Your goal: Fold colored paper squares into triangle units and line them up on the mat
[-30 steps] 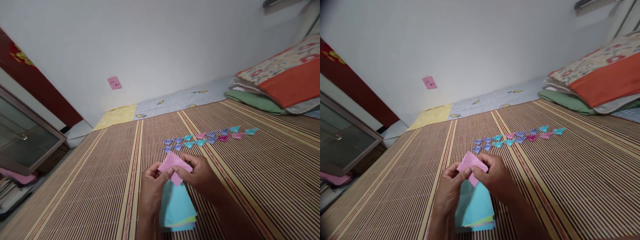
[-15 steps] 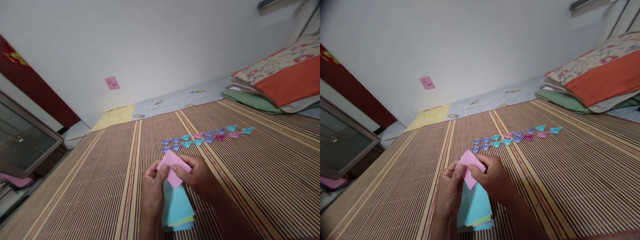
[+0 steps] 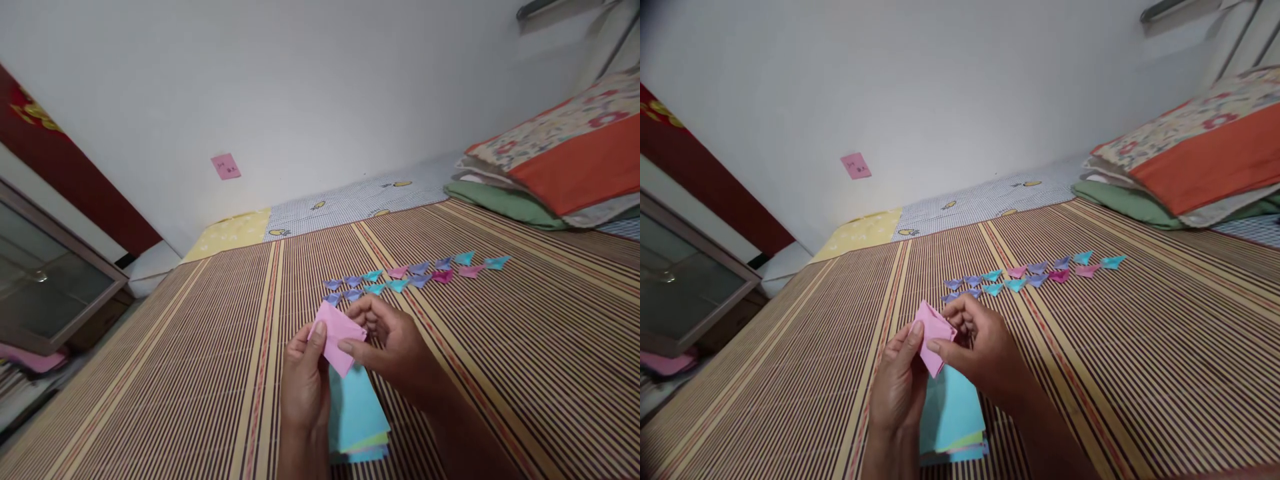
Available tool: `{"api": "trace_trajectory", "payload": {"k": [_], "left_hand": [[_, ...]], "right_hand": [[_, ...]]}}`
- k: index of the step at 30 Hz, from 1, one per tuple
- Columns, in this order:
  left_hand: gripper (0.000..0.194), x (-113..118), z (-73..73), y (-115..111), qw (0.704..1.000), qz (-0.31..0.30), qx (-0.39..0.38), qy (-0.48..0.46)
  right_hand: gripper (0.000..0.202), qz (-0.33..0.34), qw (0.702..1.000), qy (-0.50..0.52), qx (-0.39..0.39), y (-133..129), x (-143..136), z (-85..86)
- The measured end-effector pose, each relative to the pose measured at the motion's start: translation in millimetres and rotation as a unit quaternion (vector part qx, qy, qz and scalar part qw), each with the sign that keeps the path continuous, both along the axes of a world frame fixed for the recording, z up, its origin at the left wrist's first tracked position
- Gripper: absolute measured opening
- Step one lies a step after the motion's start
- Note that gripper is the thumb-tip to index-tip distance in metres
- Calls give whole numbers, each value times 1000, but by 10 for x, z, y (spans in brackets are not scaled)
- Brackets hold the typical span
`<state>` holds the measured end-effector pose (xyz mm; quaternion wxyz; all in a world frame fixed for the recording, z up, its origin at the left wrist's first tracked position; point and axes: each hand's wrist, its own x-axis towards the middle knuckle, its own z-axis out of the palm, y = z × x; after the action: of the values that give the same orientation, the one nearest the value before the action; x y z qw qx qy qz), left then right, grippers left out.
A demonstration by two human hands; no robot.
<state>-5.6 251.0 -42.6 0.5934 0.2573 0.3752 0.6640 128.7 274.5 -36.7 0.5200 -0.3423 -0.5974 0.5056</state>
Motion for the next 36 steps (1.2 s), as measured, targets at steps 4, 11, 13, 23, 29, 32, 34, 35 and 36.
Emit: {"api": "trace_trajectory", "payload": {"k": [4, 11, 13, 23, 29, 32, 34, 35, 36], "left_hand": [[29, -9, -20, 15, 999, -8, 2, -35], [31, -9, -3, 23, 998, -13, -7, -55], [30, -4, -3, 33, 997, -2, -18, -75], [28, 7, -29, 43, 992, 6, -19, -127], [39, 25, 18, 68, 985, 1, -35, -171], [38, 20, 48, 94, 978, 27, -62, -195], [38, 15, 68, 103, 975, 25, -73, -208], [38, 13, 79, 104, 973, 23, -78, -214], [39, 13, 90, 103, 971, 19, -82, -222]], "right_hand": [[30, -34, 999, 21, 33, 2, 22, -39], [11, -62, 995, -17, 72, -40, 25, -8], [9, -69, 994, -19, 86, -42, 15, 0], [9, -144, 964, -95, 203, 1, -3, -32], [16, -149, 935, -125, 297, 20, -6, -39], [28, -119, 939, -127, 297, 11, 4, -31], [29, -101, 944, -121, 290, 5, 10, -27], [28, -93, 946, -117, 288, 2, 14, -24], [25, -86, 947, -113, 288, -2, 18, -21]]}}
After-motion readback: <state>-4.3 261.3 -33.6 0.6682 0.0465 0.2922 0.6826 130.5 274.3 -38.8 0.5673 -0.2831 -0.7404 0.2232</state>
